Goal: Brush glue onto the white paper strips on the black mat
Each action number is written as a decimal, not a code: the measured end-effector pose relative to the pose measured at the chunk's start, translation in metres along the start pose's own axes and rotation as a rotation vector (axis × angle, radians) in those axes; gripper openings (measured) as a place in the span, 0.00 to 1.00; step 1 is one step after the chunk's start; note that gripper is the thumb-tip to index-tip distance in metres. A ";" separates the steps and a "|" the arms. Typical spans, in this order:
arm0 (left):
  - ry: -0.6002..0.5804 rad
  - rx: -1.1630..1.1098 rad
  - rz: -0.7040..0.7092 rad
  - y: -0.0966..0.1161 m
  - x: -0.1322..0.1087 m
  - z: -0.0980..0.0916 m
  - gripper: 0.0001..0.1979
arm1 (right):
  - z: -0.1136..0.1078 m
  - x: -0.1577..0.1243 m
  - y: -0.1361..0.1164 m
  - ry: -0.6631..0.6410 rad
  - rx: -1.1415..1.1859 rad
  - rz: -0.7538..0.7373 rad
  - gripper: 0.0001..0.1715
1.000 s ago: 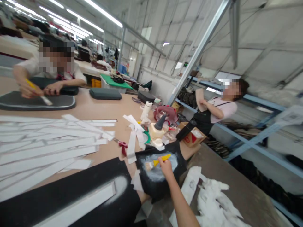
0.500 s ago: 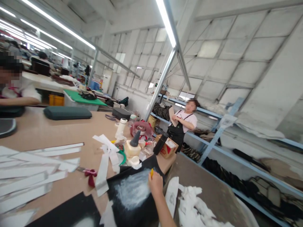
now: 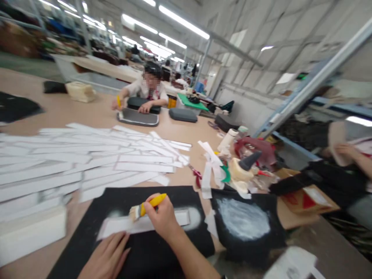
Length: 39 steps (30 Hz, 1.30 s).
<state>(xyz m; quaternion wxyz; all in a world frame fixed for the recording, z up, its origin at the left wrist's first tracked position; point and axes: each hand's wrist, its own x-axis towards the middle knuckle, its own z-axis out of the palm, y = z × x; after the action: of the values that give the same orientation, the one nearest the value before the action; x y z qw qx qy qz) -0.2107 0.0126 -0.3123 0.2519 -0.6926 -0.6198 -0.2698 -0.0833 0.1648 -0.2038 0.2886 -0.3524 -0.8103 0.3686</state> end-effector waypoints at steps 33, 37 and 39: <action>-0.341 0.012 -0.226 0.042 0.021 0.003 0.13 | 0.033 0.035 -0.042 -0.543 -0.120 -0.404 0.09; -0.361 0.014 -0.220 0.041 0.019 0.004 0.14 | 0.058 0.061 -0.058 -0.666 -0.297 -0.481 0.09; -0.363 0.007 -0.214 0.041 0.018 0.004 0.14 | 0.060 0.067 -0.058 -0.582 -0.353 -0.515 0.09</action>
<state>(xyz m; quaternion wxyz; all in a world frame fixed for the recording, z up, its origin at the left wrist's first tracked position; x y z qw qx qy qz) -0.1683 0.0245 -0.3036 0.1083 -0.6591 -0.7260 -0.1636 -0.1867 0.1662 -0.1770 0.0659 -0.0638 -0.9702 0.2242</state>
